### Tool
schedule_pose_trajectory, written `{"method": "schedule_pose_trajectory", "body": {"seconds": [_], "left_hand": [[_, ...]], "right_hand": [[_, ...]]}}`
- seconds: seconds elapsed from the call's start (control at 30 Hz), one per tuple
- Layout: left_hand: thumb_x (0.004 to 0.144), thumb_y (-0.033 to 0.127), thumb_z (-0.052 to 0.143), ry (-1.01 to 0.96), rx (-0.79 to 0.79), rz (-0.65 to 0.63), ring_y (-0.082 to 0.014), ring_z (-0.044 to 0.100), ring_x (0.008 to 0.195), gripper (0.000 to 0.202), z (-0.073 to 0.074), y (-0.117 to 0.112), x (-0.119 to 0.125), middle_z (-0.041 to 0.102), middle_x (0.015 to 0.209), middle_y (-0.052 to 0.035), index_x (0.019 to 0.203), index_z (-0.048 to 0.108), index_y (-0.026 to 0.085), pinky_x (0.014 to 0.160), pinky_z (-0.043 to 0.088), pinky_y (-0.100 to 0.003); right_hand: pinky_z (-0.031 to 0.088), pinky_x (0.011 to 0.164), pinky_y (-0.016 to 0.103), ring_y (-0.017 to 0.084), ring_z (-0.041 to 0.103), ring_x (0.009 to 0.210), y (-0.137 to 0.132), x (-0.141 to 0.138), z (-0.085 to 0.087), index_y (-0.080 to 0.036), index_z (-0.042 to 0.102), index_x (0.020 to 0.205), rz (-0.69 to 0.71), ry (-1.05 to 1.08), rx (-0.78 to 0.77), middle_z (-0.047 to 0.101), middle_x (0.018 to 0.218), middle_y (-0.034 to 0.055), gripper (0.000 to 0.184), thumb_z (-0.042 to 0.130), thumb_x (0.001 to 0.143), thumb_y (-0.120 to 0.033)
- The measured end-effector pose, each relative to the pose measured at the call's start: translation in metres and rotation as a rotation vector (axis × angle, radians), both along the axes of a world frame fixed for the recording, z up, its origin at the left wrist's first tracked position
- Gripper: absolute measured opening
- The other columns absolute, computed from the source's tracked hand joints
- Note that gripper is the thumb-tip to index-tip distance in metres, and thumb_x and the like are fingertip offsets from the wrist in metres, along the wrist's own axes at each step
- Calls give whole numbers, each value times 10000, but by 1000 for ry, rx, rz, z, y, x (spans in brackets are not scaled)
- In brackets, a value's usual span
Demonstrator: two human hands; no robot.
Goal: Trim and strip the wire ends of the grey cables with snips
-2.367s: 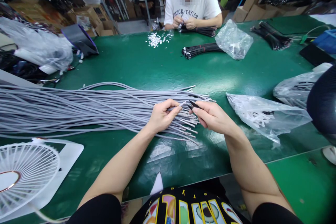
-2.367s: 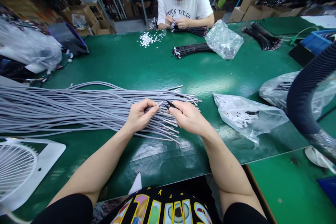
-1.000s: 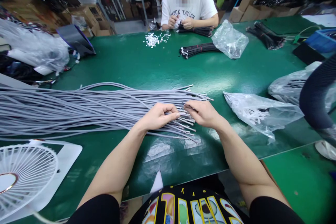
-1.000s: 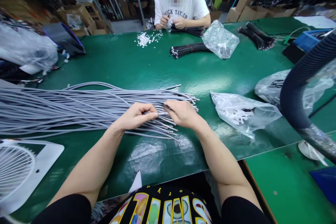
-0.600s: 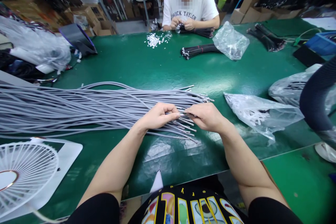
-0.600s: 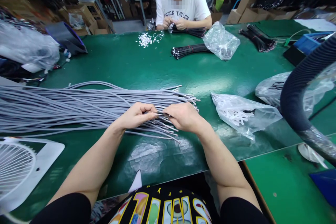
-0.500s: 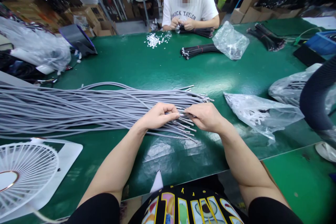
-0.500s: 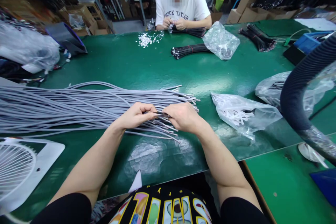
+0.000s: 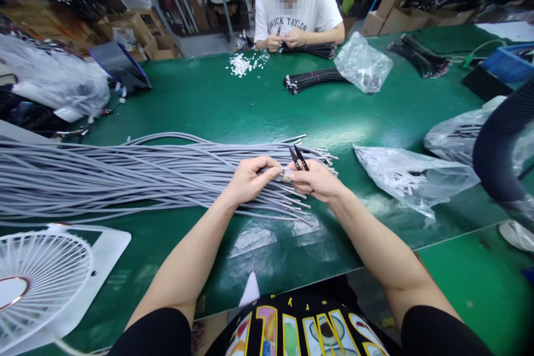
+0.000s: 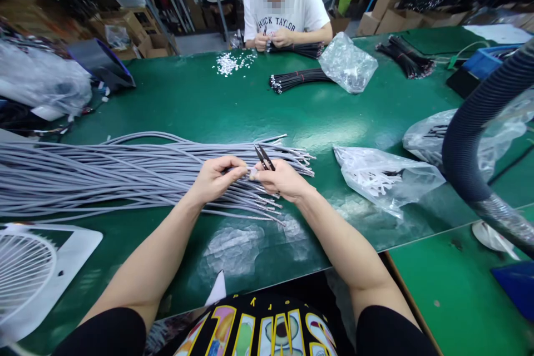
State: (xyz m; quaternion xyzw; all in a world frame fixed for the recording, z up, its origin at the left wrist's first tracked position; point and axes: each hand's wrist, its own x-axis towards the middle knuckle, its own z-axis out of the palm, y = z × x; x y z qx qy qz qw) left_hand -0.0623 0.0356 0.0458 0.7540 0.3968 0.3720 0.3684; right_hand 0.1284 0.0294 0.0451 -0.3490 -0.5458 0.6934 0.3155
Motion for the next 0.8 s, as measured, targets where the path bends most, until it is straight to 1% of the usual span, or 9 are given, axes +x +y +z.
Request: {"method": "schedule_pose_trajectory", "body": {"seconds": [0.07, 0.17, 0.27, 0.33, 0.4, 0.5, 0.57, 0.67, 0.8], "left_hand": [[841, 414, 587, -41, 23, 44, -136, 605, 708, 297, -5, 2, 3, 702, 775, -54, 813, 681, 133, 695, 468, -229], [841, 425, 584, -39, -31, 37, -138, 613, 705, 309, -8, 3, 3, 707, 779, -51, 819, 689, 135, 695, 475, -232], [846, 431, 566, -5, -86, 26, -136, 608, 696, 328, -7, 3, 3, 698, 754, -41, 790, 683, 130, 690, 473, -229], [853, 419, 552, 21, -104, 3, -130, 603, 689, 328, -6, 2, 3, 691, 737, -32, 773, 681, 128, 690, 467, -225], [856, 411, 543, 39, -114, -17, -125, 595, 678, 330, -6, 2, 3, 686, 725, -27, 767, 681, 125, 685, 462, -223], [838, 413, 565, 49, -131, -31, -121, 589, 662, 325, -7, 3, 3, 689, 724, -26, 770, 688, 119, 669, 461, -221], [809, 406, 606, 50, -163, -55, -121, 598, 663, 302, -9, 3, 3, 701, 739, -25, 792, 704, 121, 663, 464, -217], [777, 385, 657, 48, -214, -119, -133, 634, 708, 270, -13, 3, 3, 729, 802, -30, 859, 729, 138, 690, 481, -218], [769, 361, 677, 75, -243, -187, -145, 653, 724, 258, -13, 1, 3, 739, 820, -38, 890, 740, 142, 699, 495, -225]], "right_hand": [[181, 397, 199, 31, 156, 366, -5, -4, 2, -174, 494, 742, 45, 143, -184, 255, 425, -137, 259, 664, 724, -369], [186, 402, 201, 32, 174, 370, -10, -5, 7, -169, 520, 741, -40, 162, -124, 264, 428, -127, 244, 654, 744, -372], [254, 438, 220, 55, 274, 406, -10, 2, 9, -160, 596, 771, -290, -78, 294, 326, 461, -92, 174, 618, 780, -333], [347, 511, 233, 85, 408, 479, -7, 10, 9, -166, 655, 889, -374, -292, 619, 447, 520, -55, 155, 581, 808, -275], [433, 630, 250, 127, 559, 633, -4, 16, 5, -187, 672, 998, -327, -440, 848, 611, 668, -3, 221, 532, 832, -230], [466, 741, 256, 157, 643, 831, -1, 20, 0, -199, 688, 1018, -202, -531, 1001, 713, 913, 49, 268, 482, 847, -195], [450, 696, 239, 148, 641, 778, -1, 19, -2, -186, 702, 952, -169, -552, 1017, 720, 883, 52, 236, 493, 843, -194], [370, 579, 227, 110, 540, 594, -2, 14, 0, -156, 684, 743, -185, -543, 919, 643, 650, 18, 189, 532, 831, -227], [287, 494, 222, 73, 398, 484, 5, 6, -5, -142, 615, 606, -265, -339, 464, 504, 516, -30, 189, 625, 727, -286]]}}
